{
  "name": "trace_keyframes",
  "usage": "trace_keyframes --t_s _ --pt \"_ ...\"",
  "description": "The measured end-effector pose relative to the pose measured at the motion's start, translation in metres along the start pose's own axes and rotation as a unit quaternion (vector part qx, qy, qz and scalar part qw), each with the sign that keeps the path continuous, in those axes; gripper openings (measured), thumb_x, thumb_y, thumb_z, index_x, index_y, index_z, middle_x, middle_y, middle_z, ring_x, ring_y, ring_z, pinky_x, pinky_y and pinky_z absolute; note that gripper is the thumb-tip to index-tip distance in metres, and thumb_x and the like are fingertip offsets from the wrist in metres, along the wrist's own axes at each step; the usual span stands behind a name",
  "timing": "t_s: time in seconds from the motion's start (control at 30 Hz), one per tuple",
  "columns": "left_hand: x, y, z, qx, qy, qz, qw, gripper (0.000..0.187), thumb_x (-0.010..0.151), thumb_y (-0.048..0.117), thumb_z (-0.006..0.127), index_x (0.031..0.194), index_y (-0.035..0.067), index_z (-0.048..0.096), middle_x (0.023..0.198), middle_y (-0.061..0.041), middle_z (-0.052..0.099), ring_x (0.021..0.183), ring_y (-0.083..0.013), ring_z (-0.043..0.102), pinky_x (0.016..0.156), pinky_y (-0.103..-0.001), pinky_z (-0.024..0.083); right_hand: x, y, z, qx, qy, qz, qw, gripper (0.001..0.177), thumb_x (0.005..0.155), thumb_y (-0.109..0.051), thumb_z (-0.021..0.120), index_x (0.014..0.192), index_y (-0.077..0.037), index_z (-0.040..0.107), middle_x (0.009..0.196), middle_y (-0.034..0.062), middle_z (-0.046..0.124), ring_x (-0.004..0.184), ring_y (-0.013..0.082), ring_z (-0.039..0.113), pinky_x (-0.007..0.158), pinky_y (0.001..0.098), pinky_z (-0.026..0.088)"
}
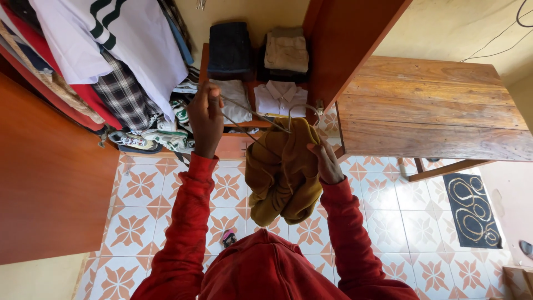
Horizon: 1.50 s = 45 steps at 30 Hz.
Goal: Fold grey sweatpants and a yellow sports jersey and place them in a wardrobe.
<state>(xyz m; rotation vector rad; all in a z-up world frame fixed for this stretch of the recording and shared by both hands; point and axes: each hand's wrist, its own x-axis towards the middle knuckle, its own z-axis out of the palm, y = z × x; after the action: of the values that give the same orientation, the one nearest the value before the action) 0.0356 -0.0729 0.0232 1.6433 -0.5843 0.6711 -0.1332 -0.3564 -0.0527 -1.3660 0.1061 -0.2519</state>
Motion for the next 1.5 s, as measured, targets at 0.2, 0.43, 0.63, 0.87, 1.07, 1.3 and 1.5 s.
trace_keyframes --t_s 0.2,0.43,0.63,0.87,1.07,1.3,1.5 --pt "0.001 0.005 0.016 -0.03 -0.027 0.01 0.999 0.044 0.116 0.042 0.043 0.097 0.005 0.058 0.079 -0.004 0.062 0.068 -0.0132 0.065 0.057 -0.028 0.048 -0.008 -0.06 0.052 -0.103 -0.044 -0.086 0.99 0.07 0.094 -0.02 0.071 0.15 -0.003 0.033 0.133 0.0074 0.057 0.12 0.0181 0.056 0.099 0.0326 0.048" --pt "-0.008 0.025 0.018 -0.083 -0.081 -0.08 0.99 0.059 0.107 0.055 0.041 0.132 0.005 0.058 0.126 -0.016 0.071 0.061 -0.0128 0.071 0.048 -0.026 0.06 -0.003 -0.064 0.062 -0.161 -0.072 -0.049 0.983 0.038 0.099 -0.021 0.068 0.132 -0.001 0.064 0.098 -0.0009 0.064 0.083 0.008 0.057 0.073 0.0216 0.049" --pt "-0.162 -0.169 0.055 0.09 -0.287 -0.292 0.908 0.047 0.095 0.042 0.073 0.121 0.004 0.061 0.099 -0.021 0.079 0.073 -0.0181 0.082 0.062 -0.03 0.061 0.008 -0.05 0.059 -0.101 0.036 -0.104 0.989 0.023 0.109 -0.019 0.06 0.117 0.001 0.069 0.093 -0.0011 0.06 0.084 0.0057 0.05 0.077 0.021 0.041" --pt "-0.186 -0.079 0.076 0.035 -0.262 -0.328 0.907 0.06 0.1 0.049 0.063 0.135 0.004 0.045 0.104 -0.02 0.073 0.087 -0.0374 0.075 0.071 -0.045 0.058 0.013 -0.051 0.079 -0.167 0.027 -0.147 0.975 0.024 0.109 -0.021 0.058 0.103 0.0 0.067 0.09 -0.0018 0.062 0.085 0.0069 0.053 0.079 0.0227 0.044" --pt "-0.181 -0.128 0.078 0.211 -0.13 -0.316 0.916 0.095 0.075 0.041 0.084 0.142 -0.007 0.037 0.112 -0.035 0.058 0.087 -0.0523 0.066 0.07 -0.054 0.056 0.011 -0.021 0.066 -0.152 -0.023 -0.1 0.983 0.023 0.108 -0.022 0.059 0.112 0.0 0.067 0.09 -0.0015 0.057 0.085 0.0082 0.05 0.078 0.0238 0.042" --pt "-0.134 -0.103 0.046 -0.533 0.068 -0.439 0.72 0.031 0.097 0.011 0.051 0.119 -0.002 0.068 0.09 -0.009 0.072 0.069 -0.0177 0.066 0.063 -0.031 0.056 0.015 -0.022 0.04 -0.153 -0.05 -0.092 0.983 0.026 0.108 -0.025 0.058 0.12 -0.002 0.065 0.092 -0.0034 0.061 0.086 0.0074 0.053 0.079 0.0239 0.045" --pt "-0.092 -0.044 0.011 -0.49 0.096 -0.41 0.763 0.028 0.091 0.004 0.06 0.117 0.005 0.065 0.104 -0.004 0.068 0.089 -0.0145 0.067 0.078 -0.029 0.057 0.016 -0.025 0.041 -0.359 -0.001 -0.201 0.911 0.023 0.109 -0.026 0.06 0.109 -0.006 0.072 0.09 0.0014 0.063 0.084 0.013 0.053 0.08 0.0284 0.043"
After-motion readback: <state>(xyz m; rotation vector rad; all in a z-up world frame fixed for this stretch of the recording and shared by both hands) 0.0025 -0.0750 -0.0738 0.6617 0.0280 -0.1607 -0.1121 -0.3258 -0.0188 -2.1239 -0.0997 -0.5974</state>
